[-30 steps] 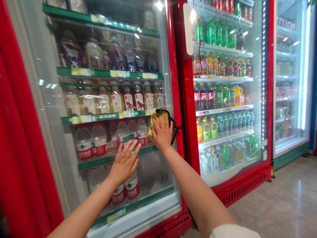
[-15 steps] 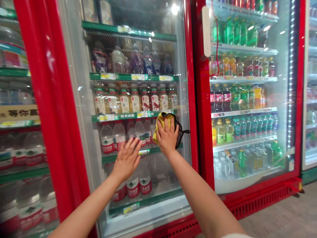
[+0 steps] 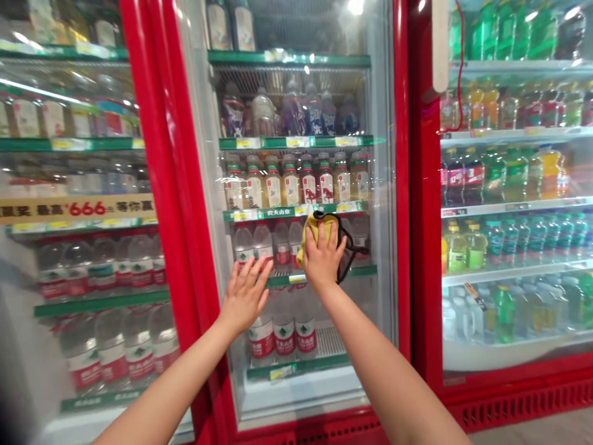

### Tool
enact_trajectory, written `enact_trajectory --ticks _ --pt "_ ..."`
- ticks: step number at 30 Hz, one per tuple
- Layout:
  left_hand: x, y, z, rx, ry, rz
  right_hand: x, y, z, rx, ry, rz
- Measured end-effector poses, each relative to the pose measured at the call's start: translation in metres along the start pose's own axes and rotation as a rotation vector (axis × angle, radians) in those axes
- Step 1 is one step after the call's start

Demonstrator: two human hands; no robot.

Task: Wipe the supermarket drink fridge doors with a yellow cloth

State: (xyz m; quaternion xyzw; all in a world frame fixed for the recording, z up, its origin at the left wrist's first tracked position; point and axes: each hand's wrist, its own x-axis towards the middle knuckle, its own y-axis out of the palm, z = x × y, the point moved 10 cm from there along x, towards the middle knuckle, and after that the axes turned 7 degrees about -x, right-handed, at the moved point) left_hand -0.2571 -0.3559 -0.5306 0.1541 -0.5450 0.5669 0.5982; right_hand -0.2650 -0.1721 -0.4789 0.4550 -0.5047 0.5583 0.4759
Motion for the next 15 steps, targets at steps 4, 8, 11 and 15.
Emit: enact_trajectory --ticks 4,8,11,15 --pt "-0.016 -0.003 0.015 0.027 -0.030 0.043 -0.032 0.003 0.053 0.063 -0.311 0.073" --pt "-0.036 -0.005 0.032 0.046 -0.068 0.087 -0.055 -0.001 0.035 0.071 -0.410 0.084" --pt "-0.046 -0.008 0.041 0.056 -0.075 0.105 -0.028 -0.001 0.024 0.048 -0.211 0.035" --pt "-0.048 -0.012 0.047 0.077 -0.091 0.114 -0.002 0.006 0.074 0.082 -0.163 0.046"
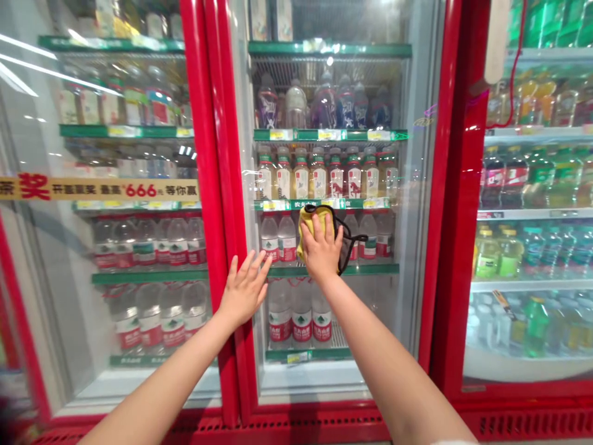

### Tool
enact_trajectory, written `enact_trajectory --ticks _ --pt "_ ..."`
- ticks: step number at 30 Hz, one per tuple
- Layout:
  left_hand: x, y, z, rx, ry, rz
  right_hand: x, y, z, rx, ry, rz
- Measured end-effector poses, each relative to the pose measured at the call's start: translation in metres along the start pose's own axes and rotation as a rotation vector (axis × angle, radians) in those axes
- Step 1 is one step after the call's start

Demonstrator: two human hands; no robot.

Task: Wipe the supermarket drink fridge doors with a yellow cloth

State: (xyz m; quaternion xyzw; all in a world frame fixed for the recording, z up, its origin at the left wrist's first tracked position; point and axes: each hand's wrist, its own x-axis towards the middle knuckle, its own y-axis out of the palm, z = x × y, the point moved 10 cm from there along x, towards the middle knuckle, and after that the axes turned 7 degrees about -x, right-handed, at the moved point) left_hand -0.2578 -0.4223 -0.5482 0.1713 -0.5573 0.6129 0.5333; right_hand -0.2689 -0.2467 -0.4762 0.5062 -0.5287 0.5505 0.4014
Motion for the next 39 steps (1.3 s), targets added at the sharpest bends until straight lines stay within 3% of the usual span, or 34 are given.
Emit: enact_trajectory --ticks 4,7,11,15,17,19,21,23,25,29,32,37,39 --pt "-0.005 0.000 0.003 0.006 -0.026 0.002 -0.022 0.007 0.052 0.061 -0.266 0.092" --pt "-0.015 0.000 0.007 0.006 -0.042 0.004 -0.045 0.003 0.052 0.097 -0.392 0.140" --pt "-0.025 -0.004 0.017 0.018 -0.045 -0.006 -0.017 -0.001 0.037 0.087 -0.234 0.106" --pt "-0.032 -0.011 0.024 0.039 -0.044 -0.023 0.012 0.005 0.064 0.087 -0.101 0.050" --pt "-0.036 -0.013 0.027 0.044 -0.047 -0.027 0.001 0.012 0.087 0.098 -0.168 0.063" --pt "-0.042 -0.014 0.029 0.040 -0.043 -0.026 -0.027 0.018 0.107 0.118 -0.325 0.097" --pt "-0.048 -0.014 0.030 0.034 -0.038 -0.021 -0.057 0.020 0.116 0.135 -0.483 0.133" --pt "-0.053 -0.016 0.033 0.030 -0.038 -0.017 -0.070 0.019 0.114 0.139 -0.544 0.154" --pt "-0.056 -0.018 0.036 0.027 -0.042 -0.015 -0.058 0.017 0.110 0.129 -0.497 0.154" --pt "-0.057 -0.022 0.041 0.029 -0.044 -0.014 -0.007 0.016 0.114 0.099 -0.274 0.121" --pt "-0.059 -0.022 0.042 0.038 -0.040 -0.016 -0.006 0.020 0.126 0.092 -0.226 0.111" --pt "-0.066 -0.017 0.042 0.048 -0.036 -0.029 -0.059 0.028 0.151 0.150 -0.588 0.123" --pt "-0.067 -0.016 0.041 0.045 -0.035 -0.025 -0.054 0.028 0.152 0.176 -0.623 0.119"
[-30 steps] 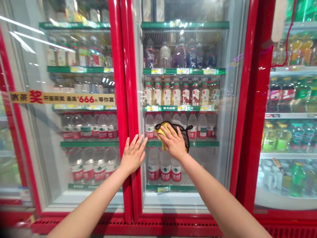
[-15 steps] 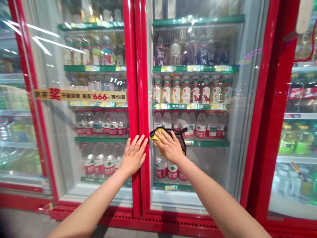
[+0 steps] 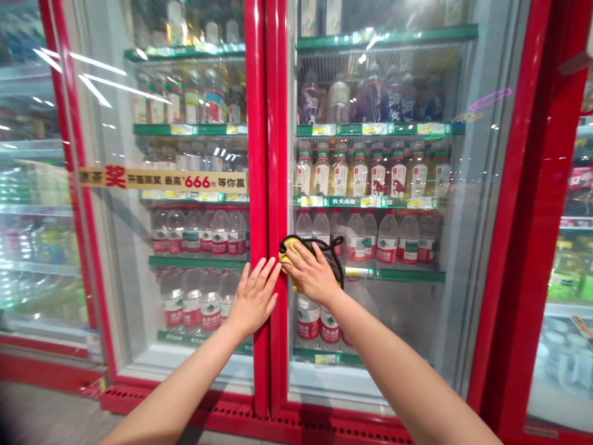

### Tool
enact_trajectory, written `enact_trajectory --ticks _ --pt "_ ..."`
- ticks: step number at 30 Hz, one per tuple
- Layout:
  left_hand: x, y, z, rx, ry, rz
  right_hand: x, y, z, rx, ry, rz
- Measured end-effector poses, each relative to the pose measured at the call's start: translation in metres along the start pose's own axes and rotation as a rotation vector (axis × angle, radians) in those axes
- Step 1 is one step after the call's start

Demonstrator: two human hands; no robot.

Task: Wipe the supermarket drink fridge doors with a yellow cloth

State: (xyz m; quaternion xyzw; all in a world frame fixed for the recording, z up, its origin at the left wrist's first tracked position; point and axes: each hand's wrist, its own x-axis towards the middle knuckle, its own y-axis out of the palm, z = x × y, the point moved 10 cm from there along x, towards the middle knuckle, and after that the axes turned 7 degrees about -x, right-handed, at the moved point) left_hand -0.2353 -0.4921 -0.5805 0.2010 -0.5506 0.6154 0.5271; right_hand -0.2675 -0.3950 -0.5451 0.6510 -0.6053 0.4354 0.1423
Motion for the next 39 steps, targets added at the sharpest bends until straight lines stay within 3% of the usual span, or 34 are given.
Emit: enact_trajectory --ticks 4,6,12,18,21,24,26,30,33,36,39 --pt "0.000 -0.001 0.002 -0.005 -0.004 0.017 0.034 -0.011 -0.028 0.001 0.190 -0.055" --pt "-0.002 -0.001 0.003 -0.002 -0.009 0.021 0.038 -0.013 -0.029 -0.012 0.246 -0.072" --pt "-0.008 0.003 0.005 0.009 0.009 0.028 0.013 -0.004 -0.002 -0.012 0.101 -0.048" --pt "0.020 -0.011 0.010 0.049 0.103 -0.008 0.041 -0.016 -0.029 -0.010 0.256 -0.068" --pt "0.026 -0.016 0.017 0.047 0.128 0.014 0.033 -0.010 -0.015 -0.003 0.199 -0.035" --pt "0.023 -0.016 0.021 0.031 0.128 0.039 0.016 -0.004 0.006 0.015 0.030 -0.043" --pt "0.021 -0.017 0.023 0.022 0.120 0.051 0.015 -0.006 0.003 0.022 0.006 -0.050" --pt "0.022 -0.020 0.026 -0.017 0.119 0.095 0.039 -0.024 -0.036 0.029 0.228 -0.092" --pt "0.023 -0.024 0.029 -0.058 0.119 0.128 0.043 -0.041 -0.043 0.064 0.308 -0.197" --pt "0.022 -0.035 0.036 -0.086 0.077 0.109 0.034 -0.042 -0.017 0.081 0.173 -0.200" --pt "0.023 -0.048 0.046 -0.096 0.041 0.079 0.031 -0.028 0.010 0.072 -0.026 -0.048"
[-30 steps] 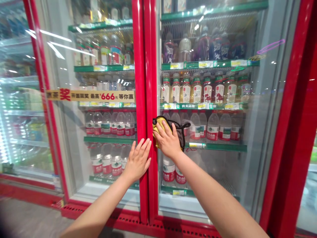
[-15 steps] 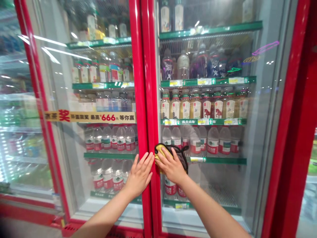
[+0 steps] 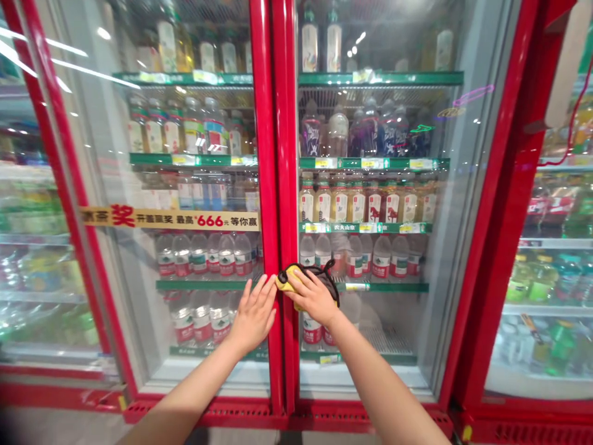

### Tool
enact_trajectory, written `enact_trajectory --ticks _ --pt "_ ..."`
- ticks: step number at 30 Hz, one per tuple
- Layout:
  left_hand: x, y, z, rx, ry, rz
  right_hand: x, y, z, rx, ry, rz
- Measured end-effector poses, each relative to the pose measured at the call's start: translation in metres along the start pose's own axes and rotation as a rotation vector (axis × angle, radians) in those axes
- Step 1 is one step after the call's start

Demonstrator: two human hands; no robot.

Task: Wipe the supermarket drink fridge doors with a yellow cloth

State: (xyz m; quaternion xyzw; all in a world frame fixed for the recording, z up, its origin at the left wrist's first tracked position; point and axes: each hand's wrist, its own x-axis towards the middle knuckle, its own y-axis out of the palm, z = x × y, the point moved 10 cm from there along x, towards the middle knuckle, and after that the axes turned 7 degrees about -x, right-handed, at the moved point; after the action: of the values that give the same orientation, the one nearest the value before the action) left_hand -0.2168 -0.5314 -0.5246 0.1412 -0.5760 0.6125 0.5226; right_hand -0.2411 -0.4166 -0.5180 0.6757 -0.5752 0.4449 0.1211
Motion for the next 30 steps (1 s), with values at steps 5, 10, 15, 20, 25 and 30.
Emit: enact_trajectory --ticks 5,10,15,20,25,30 --pt "0.018 -0.016 0.014 -0.017 -0.001 0.011 0.047 -0.002 -0.037 -0.022 0.119 0.146" --pt "0.032 -0.028 0.022 -0.042 -0.020 -0.005 0.054 -0.002 -0.042 0.029 0.240 0.136" --pt "0.028 -0.033 0.022 -0.063 -0.004 0.000 -0.001 0.018 0.010 0.028 0.101 0.194" --pt "0.040 -0.040 0.025 -0.081 -0.007 -0.060 0.048 0.000 -0.028 -0.057 0.130 0.227" --pt "0.057 -0.047 0.035 -0.109 -0.065 -0.147 0.089 -0.018 -0.058 -0.116 0.301 0.158" --pt "0.062 -0.046 0.038 -0.134 -0.016 -0.144 0.018 0.013 -0.009 -0.068 0.156 0.178"
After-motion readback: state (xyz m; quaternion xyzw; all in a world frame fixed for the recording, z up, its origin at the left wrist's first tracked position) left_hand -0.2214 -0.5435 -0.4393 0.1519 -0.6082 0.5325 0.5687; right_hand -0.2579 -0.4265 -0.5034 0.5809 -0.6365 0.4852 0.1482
